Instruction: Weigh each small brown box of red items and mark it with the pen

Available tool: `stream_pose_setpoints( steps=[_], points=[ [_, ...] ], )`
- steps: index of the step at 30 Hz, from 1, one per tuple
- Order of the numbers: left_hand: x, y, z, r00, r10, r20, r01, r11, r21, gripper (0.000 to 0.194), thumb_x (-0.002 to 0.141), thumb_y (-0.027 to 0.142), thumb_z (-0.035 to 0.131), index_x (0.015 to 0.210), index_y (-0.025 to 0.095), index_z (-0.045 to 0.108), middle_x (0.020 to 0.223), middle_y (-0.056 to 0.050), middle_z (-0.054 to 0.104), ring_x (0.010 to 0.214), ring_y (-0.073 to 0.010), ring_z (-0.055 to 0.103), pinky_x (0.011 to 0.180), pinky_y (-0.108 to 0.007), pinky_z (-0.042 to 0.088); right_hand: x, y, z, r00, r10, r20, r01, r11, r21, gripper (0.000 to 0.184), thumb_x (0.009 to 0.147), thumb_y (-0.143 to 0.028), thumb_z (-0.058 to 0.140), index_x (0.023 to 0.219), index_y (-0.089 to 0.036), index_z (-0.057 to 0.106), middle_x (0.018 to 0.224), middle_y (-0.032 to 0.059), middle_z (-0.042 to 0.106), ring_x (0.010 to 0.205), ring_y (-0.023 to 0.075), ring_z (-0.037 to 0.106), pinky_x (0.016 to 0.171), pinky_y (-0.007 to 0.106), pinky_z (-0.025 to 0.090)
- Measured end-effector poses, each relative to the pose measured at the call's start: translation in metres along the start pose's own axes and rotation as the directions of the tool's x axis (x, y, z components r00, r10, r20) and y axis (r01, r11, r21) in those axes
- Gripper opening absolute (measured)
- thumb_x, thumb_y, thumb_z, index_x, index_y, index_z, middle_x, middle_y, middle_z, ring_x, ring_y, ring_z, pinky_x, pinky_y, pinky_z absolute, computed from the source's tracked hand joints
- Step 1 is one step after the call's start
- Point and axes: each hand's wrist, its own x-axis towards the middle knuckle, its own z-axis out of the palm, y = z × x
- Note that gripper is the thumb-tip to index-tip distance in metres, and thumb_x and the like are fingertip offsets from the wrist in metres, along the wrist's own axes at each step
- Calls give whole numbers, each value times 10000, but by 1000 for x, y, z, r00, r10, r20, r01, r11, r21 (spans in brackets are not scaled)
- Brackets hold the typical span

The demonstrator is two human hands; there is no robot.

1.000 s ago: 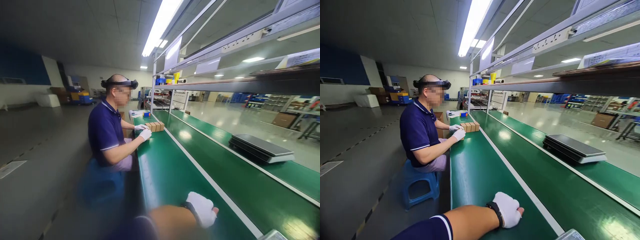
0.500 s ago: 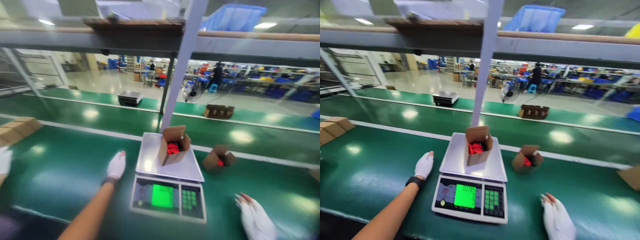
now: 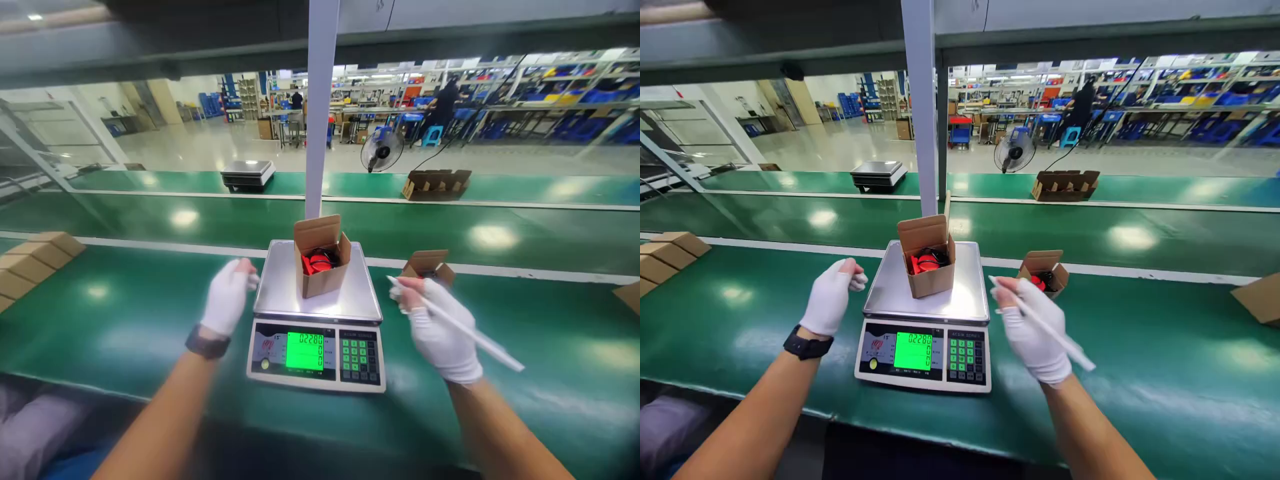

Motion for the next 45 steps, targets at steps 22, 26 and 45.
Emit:
stream_pose_setpoints(
  steps=[22,26,45],
  points=[
    [24,20,67,930,80,359,18,965,-261,357,858,470,354,711,164,464,622,-17,520,511,-125,482,485,-230,385,81,-87,94,855,-141,500,176,984,-24,304,919,-371,419,708,-211,566,707,5,631,680,175,588,608,250,435],
    [23,22,66,927,84,366,7,970,-242,372,870,471,332,703,166,464,633,-20,515,540,-129,474,509,-236,385,81,-83,100,850,-150,505,206,977,-57,289,903,-356,415,694,-210,550,696,16,618,683,186,580,606,255,425],
    [23,21,68,918,29,396,101,947,-304,377,854,496,360,762,157,495,617,-24,523,500,-138,482,469,-241,389,78,-82,103,883,-86,461,150,983,-104,328,885,-378,416,644,-205,556,689,30,624,699,191,579,622,254,402]
  ],
)
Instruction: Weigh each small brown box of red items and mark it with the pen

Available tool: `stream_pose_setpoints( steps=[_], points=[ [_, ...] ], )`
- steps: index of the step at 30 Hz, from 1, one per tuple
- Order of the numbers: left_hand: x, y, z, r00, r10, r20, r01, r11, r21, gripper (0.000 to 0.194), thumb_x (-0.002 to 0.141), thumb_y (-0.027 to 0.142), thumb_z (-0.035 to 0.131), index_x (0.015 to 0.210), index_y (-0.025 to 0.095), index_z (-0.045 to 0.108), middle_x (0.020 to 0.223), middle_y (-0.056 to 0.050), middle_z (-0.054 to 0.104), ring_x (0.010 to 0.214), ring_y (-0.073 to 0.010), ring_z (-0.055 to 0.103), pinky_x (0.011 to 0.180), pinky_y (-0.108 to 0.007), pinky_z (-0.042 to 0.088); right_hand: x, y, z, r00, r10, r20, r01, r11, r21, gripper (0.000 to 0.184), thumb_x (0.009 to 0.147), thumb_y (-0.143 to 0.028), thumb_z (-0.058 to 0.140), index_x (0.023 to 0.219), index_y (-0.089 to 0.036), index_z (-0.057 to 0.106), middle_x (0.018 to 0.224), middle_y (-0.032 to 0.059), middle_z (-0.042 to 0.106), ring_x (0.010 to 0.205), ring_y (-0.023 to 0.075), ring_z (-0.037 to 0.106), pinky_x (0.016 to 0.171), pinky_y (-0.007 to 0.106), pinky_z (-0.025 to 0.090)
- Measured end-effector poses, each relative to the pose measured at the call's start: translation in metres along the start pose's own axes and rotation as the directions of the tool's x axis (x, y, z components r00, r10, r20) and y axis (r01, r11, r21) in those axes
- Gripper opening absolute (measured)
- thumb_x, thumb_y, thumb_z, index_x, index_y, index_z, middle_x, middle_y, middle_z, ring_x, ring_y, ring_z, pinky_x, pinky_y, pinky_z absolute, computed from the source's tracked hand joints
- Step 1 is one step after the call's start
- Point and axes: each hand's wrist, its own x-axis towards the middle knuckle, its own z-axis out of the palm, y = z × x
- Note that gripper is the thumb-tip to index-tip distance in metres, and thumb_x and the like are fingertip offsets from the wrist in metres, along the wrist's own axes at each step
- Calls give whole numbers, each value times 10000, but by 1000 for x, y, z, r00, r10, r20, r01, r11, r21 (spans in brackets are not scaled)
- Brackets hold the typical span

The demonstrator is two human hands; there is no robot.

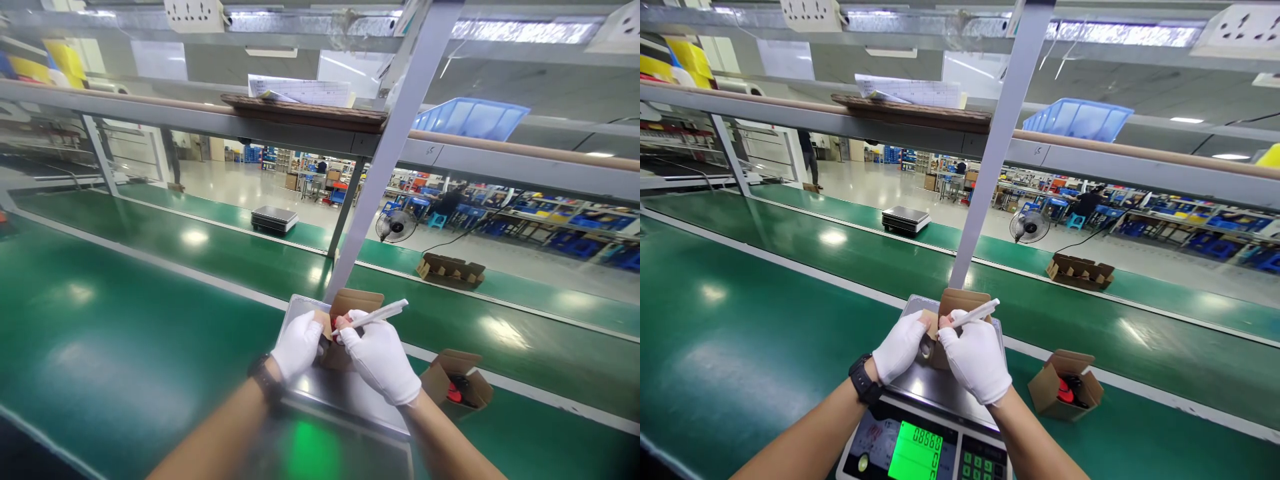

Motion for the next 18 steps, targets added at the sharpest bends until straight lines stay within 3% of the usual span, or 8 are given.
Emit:
stream_pose_setpoints(
  steps=[18],
  points=[
    [2,-8,0,1000,29,2,-29,1000,8,398,867,510,370,758,152,506,611,-29,550,491,-136,498,465,-233,383,1,4,2,999,9,-42,-9,1000,4,314,867,-378,446,627,-211,560,647,19,619,652,186,573,589,244,388]
  ],
)
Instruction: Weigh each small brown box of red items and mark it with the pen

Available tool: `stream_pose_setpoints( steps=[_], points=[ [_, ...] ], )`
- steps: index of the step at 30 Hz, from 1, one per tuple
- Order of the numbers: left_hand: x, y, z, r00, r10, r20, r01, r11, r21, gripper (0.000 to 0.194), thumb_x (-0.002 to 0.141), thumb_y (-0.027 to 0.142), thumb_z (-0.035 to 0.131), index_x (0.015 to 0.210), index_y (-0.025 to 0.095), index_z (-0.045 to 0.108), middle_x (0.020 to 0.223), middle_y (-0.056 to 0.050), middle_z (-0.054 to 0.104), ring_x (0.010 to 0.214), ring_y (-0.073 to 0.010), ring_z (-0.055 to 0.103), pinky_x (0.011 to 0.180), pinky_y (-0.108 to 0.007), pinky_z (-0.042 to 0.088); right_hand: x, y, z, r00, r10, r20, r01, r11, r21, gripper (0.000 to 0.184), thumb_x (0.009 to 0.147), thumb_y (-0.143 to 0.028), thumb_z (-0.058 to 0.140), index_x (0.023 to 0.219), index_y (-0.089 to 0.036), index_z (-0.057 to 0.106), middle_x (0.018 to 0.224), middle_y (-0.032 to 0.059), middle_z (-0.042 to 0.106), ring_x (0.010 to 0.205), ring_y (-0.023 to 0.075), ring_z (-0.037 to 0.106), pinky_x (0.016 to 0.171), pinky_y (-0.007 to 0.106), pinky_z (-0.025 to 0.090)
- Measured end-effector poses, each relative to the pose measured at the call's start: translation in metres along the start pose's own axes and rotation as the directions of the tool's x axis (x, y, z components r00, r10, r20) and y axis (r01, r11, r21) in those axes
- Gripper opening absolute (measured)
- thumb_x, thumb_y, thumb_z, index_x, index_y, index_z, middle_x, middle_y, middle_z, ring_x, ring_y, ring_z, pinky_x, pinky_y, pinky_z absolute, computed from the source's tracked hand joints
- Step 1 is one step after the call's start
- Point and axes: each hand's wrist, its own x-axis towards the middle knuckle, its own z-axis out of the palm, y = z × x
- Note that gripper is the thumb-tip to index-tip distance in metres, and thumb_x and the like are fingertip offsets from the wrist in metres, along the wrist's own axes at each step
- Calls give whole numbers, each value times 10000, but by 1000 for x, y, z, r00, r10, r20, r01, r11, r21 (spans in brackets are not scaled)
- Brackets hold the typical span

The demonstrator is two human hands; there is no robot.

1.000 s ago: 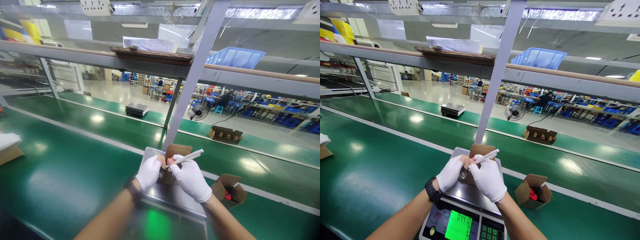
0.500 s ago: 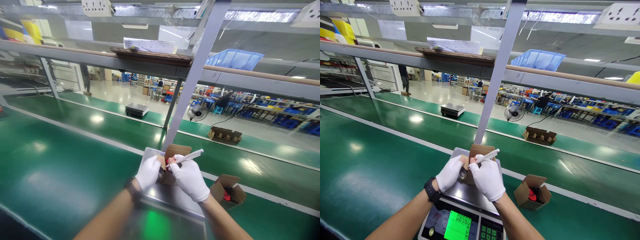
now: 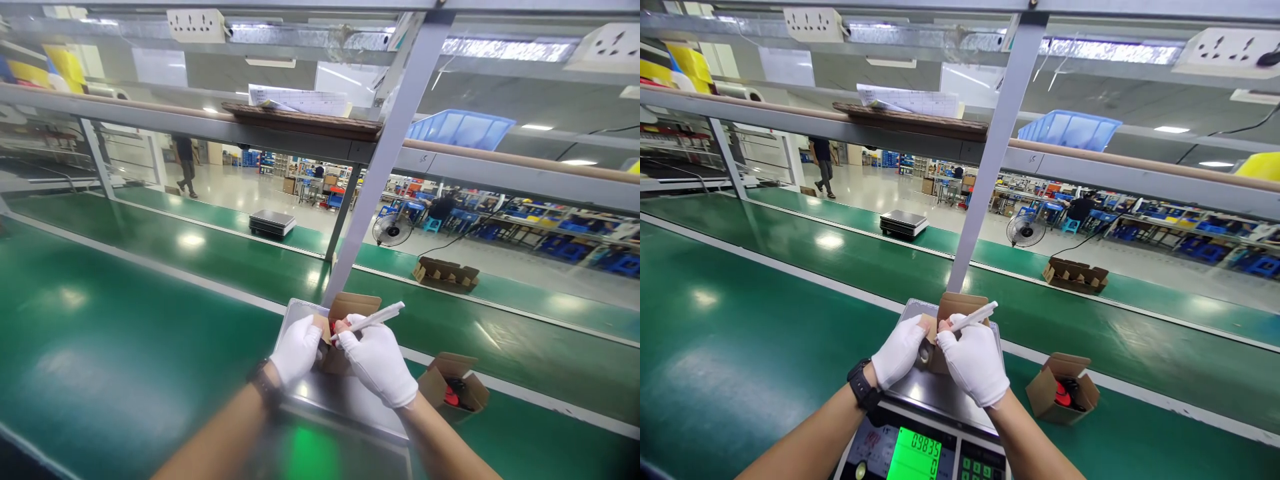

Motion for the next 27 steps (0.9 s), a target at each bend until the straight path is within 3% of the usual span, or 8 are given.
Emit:
stream_pose_setpoints(
  steps=[4,12,17,21,24,27],
  points=[
    [1,0,0,1000,-9,14,9,1000,-11,396,869,505,362,776,151,515,621,-27,546,495,-132,486,472,-233,378,-2,2,-1,1000,6,6,-7,1000,29,331,877,-391,442,625,-213,561,637,16,621,643,184,573,588,243,393],
    [-2,6,0,993,120,-3,-120,993,19,385,890,455,346,680,161,480,641,-20,515,578,-133,470,547,-241,388,-3,2,3,1000,6,23,-7,998,56,322,882,-415,452,668,-209,575,662,27,623,654,192,577,610,253,420],
    [-3,4,0,1000,8,9,-8,1000,-25,401,872,516,359,752,158,496,613,-18,522,513,-134,473,503,-243,382,-8,-1,-7,999,50,-13,-44,956,290,369,870,-469,505,649,-184,584,616,31,607,570,167,548,535,236,415],
    [-6,11,-5,1000,-11,-7,11,999,-33,434,855,571,407,792,152,505,640,-27,542,558,-141,510,533,-238,409,-36,6,-14,964,206,-169,-78,824,561,353,849,-488,564,720,-161,602,591,29,581,485,129,494,420,203,368],
    [-11,20,-2,999,39,-12,-39,999,-9,483,718,484,675,1044,166,512,943,-78,612,820,-193,585,700,-268,479,-72,17,-6,915,312,-255,-64,737,673,319,852,-480,568,927,-175,623,663,41,613,482,135,520,404,212,399],
    [-19,27,1,994,20,107,-31,994,105,570,620,359,782,1098,184,525,1055,-99,614,932,-253,582,783,-325,494,-102,27,6,911,339,-232,-123,764,634,331,863,-465,558,1051,-199,618,753,60,645,591,173,593,513,253,488]
  ],
)
